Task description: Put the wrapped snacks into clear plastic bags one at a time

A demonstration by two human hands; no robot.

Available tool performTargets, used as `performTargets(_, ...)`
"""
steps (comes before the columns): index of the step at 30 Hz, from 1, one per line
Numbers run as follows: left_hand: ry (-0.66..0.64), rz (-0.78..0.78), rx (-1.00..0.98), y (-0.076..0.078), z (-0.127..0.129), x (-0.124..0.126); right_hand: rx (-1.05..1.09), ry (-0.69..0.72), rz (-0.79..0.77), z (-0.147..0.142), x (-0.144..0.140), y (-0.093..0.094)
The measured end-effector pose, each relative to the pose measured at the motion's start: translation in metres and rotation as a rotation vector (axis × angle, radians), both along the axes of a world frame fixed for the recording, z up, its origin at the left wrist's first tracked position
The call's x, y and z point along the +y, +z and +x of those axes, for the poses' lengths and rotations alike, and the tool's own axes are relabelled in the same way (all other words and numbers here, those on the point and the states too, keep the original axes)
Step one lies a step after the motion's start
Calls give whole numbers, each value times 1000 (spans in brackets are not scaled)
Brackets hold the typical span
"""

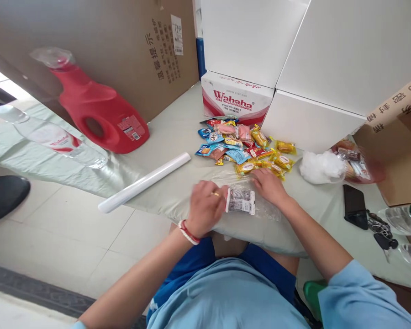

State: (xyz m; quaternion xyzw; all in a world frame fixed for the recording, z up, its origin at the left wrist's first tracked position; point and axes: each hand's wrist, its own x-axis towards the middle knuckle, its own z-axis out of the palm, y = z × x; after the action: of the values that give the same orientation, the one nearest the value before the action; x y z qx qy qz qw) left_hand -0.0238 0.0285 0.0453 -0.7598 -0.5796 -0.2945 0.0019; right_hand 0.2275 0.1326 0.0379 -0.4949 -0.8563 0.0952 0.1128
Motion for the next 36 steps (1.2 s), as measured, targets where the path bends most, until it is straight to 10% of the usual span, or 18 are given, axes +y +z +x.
performTargets(9,-148,-375,259,-22,50,4,70,48,-492,-16,48,3)
performTargets(16,-156,-341,219,-24,52,-2,195,308,-24,-11,3,24)
performTargets(23,-215,-452,-144,-40,33,5,180,493,134,-12,-66,-15)
performTargets(27,-260,-472,-561,-53,10,8,228,462,166,-16,-85,-35)
performTargets(32,172,-269,-605,-54,-7,25,209,495,149,-19,-93,-41)
performTargets(36,-89,-318,-613,-46,-19,40,286,491,69,-17,-88,-40)
